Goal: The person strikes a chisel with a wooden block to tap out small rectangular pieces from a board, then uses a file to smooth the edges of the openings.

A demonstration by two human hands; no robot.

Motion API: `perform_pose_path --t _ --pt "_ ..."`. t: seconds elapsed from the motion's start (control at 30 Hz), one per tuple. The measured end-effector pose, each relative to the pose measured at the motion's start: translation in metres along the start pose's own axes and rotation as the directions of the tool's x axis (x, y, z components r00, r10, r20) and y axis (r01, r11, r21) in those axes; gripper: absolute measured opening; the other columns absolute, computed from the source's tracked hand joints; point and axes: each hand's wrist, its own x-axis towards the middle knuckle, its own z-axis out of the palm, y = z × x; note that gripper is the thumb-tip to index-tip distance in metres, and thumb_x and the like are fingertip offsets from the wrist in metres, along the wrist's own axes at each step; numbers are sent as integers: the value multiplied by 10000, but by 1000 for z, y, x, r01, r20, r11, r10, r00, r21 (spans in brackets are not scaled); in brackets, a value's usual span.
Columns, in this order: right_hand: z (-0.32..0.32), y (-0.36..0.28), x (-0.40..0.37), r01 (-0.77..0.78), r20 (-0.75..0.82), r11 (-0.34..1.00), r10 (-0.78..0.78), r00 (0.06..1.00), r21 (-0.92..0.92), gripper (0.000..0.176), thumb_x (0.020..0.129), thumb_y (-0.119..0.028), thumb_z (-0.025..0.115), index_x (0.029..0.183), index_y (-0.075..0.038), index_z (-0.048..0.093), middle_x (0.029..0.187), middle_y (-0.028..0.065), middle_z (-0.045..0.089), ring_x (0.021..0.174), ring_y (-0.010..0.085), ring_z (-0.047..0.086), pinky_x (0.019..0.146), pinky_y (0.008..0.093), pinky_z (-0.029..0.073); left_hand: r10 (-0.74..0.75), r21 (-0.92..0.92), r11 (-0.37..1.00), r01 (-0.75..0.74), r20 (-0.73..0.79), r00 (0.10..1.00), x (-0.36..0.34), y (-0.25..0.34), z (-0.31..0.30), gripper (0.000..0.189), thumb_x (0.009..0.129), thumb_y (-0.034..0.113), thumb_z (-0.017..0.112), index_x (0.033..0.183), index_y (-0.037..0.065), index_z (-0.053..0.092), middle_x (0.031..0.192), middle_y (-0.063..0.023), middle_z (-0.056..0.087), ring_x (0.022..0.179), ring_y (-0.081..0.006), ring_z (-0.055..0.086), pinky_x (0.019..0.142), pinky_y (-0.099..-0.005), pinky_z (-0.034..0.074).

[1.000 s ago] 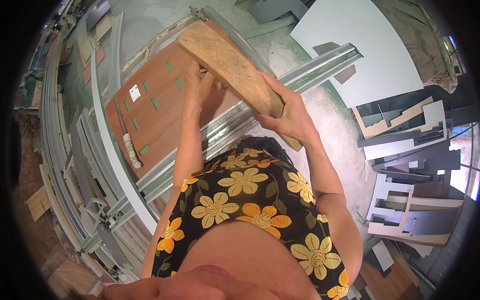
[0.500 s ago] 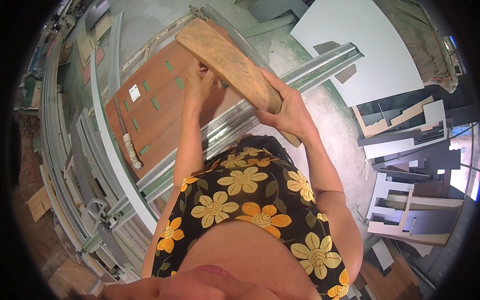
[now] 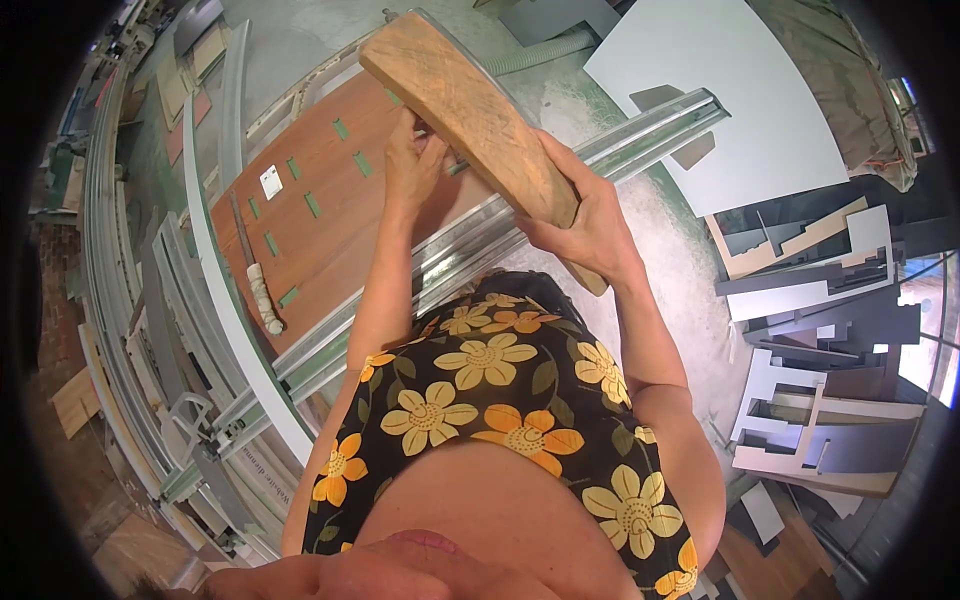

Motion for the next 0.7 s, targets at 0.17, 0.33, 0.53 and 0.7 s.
perform_pose_path --t 0.17,0.33,0.53,0.7 --pt "1 2 0 -53 -7 998 53 999 -14 839 633 -208 751 1415 -49 493 1241 134 626 1130 223 598 1009 315 422 7 -34 999 -6 9 1000 -2 -3 6 330 839 69 644 1149 -17 572 895 -150 617 828 -268 618 766 -366 508" --pt "0 5 -3 -46 -11 999 46 999 -16 839 635 -219 749 1417 -52 493 1232 137 632 1126 227 600 1006 323 428 1 -25 1000 -1 -2 1000 -4 2 9 323 832 44 633 1144 -14 568 921 -163 622 829 -263 621 775 -362 517" --pt "1 2 -6 -80 -2 997 80 997 18 844 610 -169 740 1414 -66 506 1263 113 611 1157 203 565 1030 328 395 21 -12 1000 -21 27 999 -4 4 5 328 836 44 634 1152 -14 569 911 -150 621 805 -233 621 746 -348 517" --pt "-2 3 -9 -6 -29 1000 7 1000 4 842 610 -174 745 1410 -61 508 1263 112 614 1166 198 565 1031 323 394 16 -28 1000 -15 51 999 -4 2 5 343 846 64 651 1169 -13 564 910 -136 619 781 -215 612 714 -339 513"
